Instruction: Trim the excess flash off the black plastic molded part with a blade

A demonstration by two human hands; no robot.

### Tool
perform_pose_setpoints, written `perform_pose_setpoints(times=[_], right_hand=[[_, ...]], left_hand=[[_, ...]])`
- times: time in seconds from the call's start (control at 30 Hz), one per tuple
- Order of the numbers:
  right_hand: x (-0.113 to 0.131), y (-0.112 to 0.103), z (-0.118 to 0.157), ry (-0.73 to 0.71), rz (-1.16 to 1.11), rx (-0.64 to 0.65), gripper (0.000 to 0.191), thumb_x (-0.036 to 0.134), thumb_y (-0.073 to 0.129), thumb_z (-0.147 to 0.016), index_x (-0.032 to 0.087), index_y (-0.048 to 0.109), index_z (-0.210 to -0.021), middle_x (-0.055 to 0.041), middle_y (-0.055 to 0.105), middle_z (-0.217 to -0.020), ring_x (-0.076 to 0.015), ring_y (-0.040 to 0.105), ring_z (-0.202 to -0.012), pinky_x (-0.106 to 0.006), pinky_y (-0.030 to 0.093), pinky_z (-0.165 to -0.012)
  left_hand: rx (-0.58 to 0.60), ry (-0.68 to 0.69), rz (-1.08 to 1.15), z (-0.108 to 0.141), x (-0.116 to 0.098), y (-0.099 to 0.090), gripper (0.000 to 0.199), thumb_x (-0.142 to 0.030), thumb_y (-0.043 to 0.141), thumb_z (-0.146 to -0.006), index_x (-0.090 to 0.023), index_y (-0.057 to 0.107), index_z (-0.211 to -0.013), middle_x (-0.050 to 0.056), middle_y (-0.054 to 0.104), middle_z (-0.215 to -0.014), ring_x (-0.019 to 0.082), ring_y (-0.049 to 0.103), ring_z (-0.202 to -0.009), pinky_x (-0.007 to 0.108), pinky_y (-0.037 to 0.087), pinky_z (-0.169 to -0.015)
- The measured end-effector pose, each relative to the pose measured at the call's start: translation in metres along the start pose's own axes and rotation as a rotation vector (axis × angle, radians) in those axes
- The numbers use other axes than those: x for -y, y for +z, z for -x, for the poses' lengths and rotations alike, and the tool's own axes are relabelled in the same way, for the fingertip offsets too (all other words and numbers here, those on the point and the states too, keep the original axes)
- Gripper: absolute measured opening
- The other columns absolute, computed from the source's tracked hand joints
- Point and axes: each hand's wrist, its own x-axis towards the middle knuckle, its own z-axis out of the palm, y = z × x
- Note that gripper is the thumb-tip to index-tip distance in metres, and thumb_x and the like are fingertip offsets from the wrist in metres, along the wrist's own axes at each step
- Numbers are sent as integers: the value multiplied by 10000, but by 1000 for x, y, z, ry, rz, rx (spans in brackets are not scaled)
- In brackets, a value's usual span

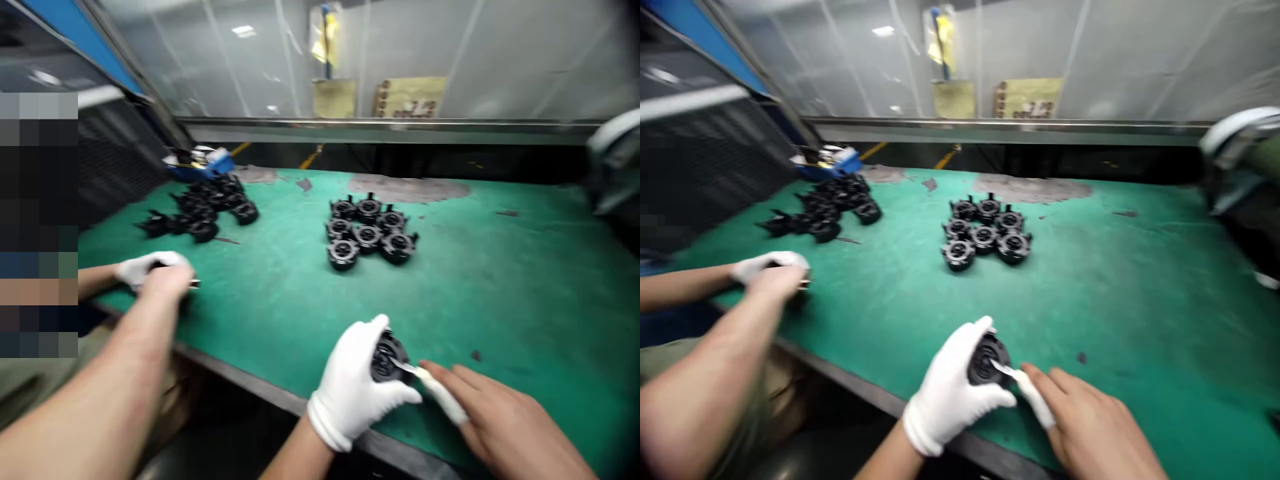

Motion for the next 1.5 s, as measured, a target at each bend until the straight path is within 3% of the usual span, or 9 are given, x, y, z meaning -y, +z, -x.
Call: perform_pose_setpoints(times=[0.13,0.4,0.77,0.93,1.13,1.27,1.37,1.5], right_hand=[[10,-28,-7,91,94,240,606,93,402,-882,312,500,-1438,-53,670,-985,-240,686,-859,-368,552,-702],[13,-44,-18,102,91,316,517,153,430,-962,321,486,-1447,-31,656,-1014,-249,667,-922,-389,528,-744],[33,-49,-18,184,220,262,509,161,483,-935,306,525,-1421,-16,665,-951,-226,678,-777,-328,404,-563],[47,-51,-17,270,238,260,598,103,510,-865,301,533,-1429,-23,685,-944,-222,690,-748,-316,415,-549],[55,-44,-15,382,206,227,607,112,461,-891,285,496,-1471,-38,690,-948,-266,698,-775,-362,493,-580],[41,-41,-7,344,12,107,493,188,424,-973,274,518,-1449,-59,703,-1109,-257,693,-940,-386,545,-762],[26,-45,-3,278,-149,62,410,273,397,-1020,283,553,-1399,-42,671,-1275,-226,655,-1090,-373,517,-909],[15,-50,-10,162,-202,201,354,312,389,-1030,299,612,-1304,-25,705,-1163,-212,661,-1024,-364,512,-875]], left_hand=[[78,-47,71,-6,5,-3,1051,-590,826,-688,-252,292,-1528,113,561,-1408,303,548,-1309,490,442,-1140],[97,-20,14,-11,-2,-4,946,-591,809,-707,-248,378,-1476,92,566,-1406,278,539,-1316,457,426,-1149],[67,17,34,-14,-8,-4,827,-560,802,-737,-210,454,-1400,89,611,-1334,249,588,-1245,392,463,-1099],[41,35,49,-15,-8,-3,781,-497,808,-761,-211,448,-1394,78,622,-1320,236,601,-1226,376,474,-1087],[-13,44,23,-8,-5,4,783,-527,789,-771,-204,446,-1396,89,606,-1336,247,592,-1246,396,466,-1106],[-21,42,15,-7,-4,5,818,-575,771,-765,-196,438,-1408,111,592,-1356,271,575,-1273,428,457,-1122],[119,68,49,-19,0,-3,859,-598,797,-716,-222,459,-1410,102,575,-1393,287,554,-1305,447,440,-1145],[384,181,161,-39,7,-25,926,-599,842,-642,-290,468,-1432,67,550,-1443,286,507,-1365,443,414,-1176]])
